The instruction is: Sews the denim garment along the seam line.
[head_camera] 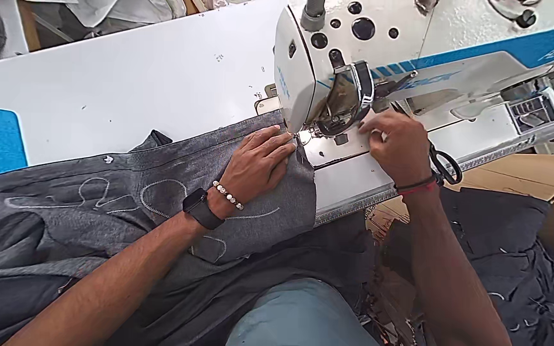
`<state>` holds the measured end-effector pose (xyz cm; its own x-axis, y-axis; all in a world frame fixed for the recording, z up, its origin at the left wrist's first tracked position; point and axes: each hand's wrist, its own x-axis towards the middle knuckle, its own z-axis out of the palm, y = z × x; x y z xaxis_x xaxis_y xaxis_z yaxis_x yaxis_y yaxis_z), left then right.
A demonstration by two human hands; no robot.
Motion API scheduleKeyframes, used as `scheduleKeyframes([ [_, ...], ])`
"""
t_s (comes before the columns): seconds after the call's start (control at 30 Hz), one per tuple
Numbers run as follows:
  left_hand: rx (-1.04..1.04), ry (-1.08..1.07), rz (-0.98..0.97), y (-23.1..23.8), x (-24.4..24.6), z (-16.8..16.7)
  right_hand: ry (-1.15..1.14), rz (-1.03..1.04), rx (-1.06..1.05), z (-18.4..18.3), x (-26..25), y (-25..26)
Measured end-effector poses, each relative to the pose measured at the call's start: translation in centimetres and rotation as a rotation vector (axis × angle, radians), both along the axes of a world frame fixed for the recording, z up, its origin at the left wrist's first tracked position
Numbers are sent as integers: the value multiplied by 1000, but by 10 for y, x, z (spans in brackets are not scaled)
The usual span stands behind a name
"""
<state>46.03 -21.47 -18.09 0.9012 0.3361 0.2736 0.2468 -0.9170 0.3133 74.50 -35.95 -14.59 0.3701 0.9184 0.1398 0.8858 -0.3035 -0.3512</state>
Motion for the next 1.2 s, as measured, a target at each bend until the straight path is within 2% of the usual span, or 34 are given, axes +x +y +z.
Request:
scheduleKeyframes([
  [0.1, 4, -2, -32, 4, -2, 1, 132, 101, 34, -7, -35, -7],
  [0.27, 22, 5, -80, 11, -3, 1, -5, -31, 150, -28, -95, 8],
  [0.33, 30, 2, -94, 15, -3, 0, -35, -35, 205, -33, -105, 9],
  [0.47, 24, -10, -134, 22, -5, 0, -37, 105, 339, -41, -125, -3],
  [0.57, 36, -1, -189, 35, -4, -5, -59, 182, 321, -47, -134, -12],
  [0.73, 84, 25, -273, 52, -2, -2, -111, 113, 297, -50, -140, -13],
  [0.9, 100, -4, -178, 37, 5, -3, -166, -12, 341, -51, -142, -11],
  [1.0, 70, 71, -55, 6, 4, 0, -37, -106, 332, -48, -136, -11],
  [1.1, 92, 143, 94, -18, 3, -2, 50, -234, 167, -37, -131, 1],
  [1.2, 87, 97, 92, -17, 1, -4, 103, -187, 27, -16, -145, 22],
])
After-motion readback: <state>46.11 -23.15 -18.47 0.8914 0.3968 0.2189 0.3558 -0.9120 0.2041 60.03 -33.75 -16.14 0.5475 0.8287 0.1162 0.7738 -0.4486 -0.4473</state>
